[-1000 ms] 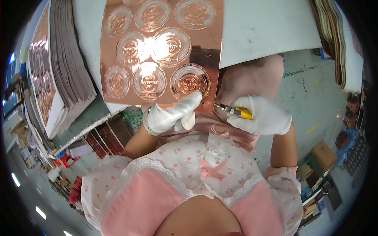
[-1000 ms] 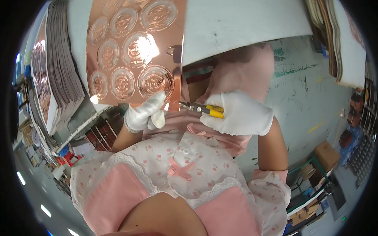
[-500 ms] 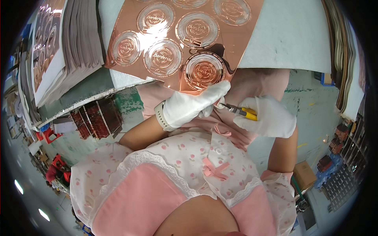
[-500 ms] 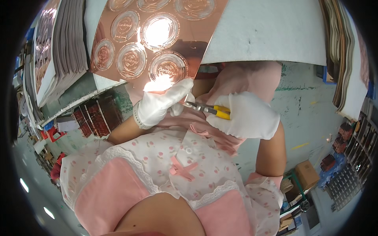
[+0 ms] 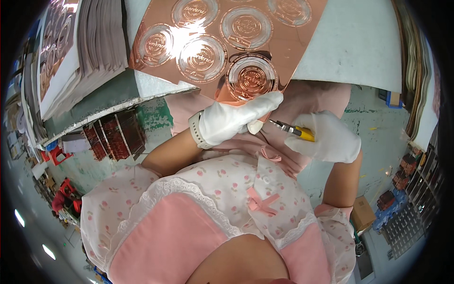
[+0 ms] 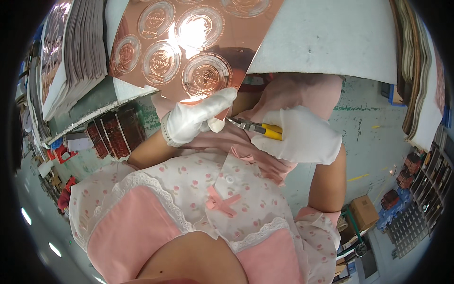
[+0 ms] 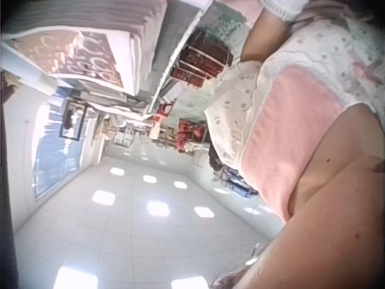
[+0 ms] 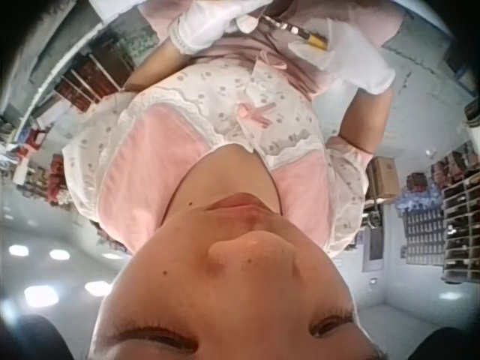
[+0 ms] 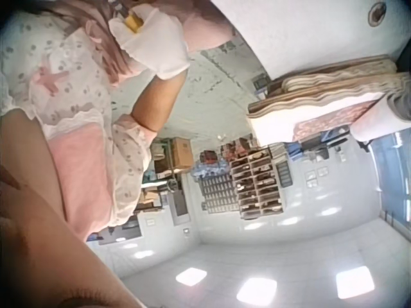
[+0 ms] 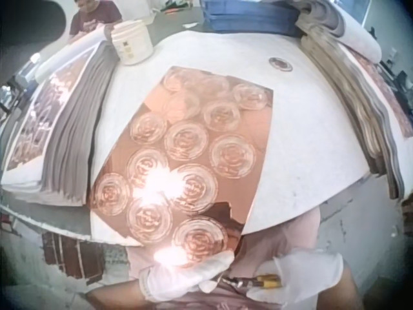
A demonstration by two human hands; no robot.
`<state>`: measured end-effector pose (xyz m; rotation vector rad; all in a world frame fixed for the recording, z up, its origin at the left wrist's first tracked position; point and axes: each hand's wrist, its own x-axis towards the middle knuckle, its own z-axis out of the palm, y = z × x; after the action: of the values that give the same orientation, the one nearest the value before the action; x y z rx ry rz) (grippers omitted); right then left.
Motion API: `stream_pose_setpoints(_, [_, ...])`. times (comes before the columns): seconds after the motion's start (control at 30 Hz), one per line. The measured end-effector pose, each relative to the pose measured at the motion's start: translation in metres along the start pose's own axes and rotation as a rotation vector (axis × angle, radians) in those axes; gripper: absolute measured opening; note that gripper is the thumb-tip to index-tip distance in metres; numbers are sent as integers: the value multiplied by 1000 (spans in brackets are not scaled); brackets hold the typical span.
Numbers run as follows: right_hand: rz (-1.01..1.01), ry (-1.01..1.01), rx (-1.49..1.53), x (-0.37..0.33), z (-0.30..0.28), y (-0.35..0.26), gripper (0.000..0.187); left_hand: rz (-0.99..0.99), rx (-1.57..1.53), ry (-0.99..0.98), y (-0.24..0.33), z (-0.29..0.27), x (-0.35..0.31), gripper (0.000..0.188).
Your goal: The person uses pliers to cut individual circular copper-colored stickers from a larger sheet. They work methodically, removing the stickers one by one and placing them into a white container on the table.
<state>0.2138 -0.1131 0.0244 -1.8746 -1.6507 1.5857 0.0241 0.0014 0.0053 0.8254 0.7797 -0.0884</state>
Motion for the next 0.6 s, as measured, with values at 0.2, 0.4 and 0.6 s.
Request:
stream_pose_setpoints(0.2, [41,-24,7,3,-4,-7,30,-3,-23,3,2,0,0,29])
stream_pose_setpoints(0.4, [48,-75,-46,1,-7,-5,29,-4,14,8,2,-1,-1,34])
stream_pose_setpoints(0.6, [-30,2,-42,7,-2,-3,29,11,41,29,6,3,-1,33])
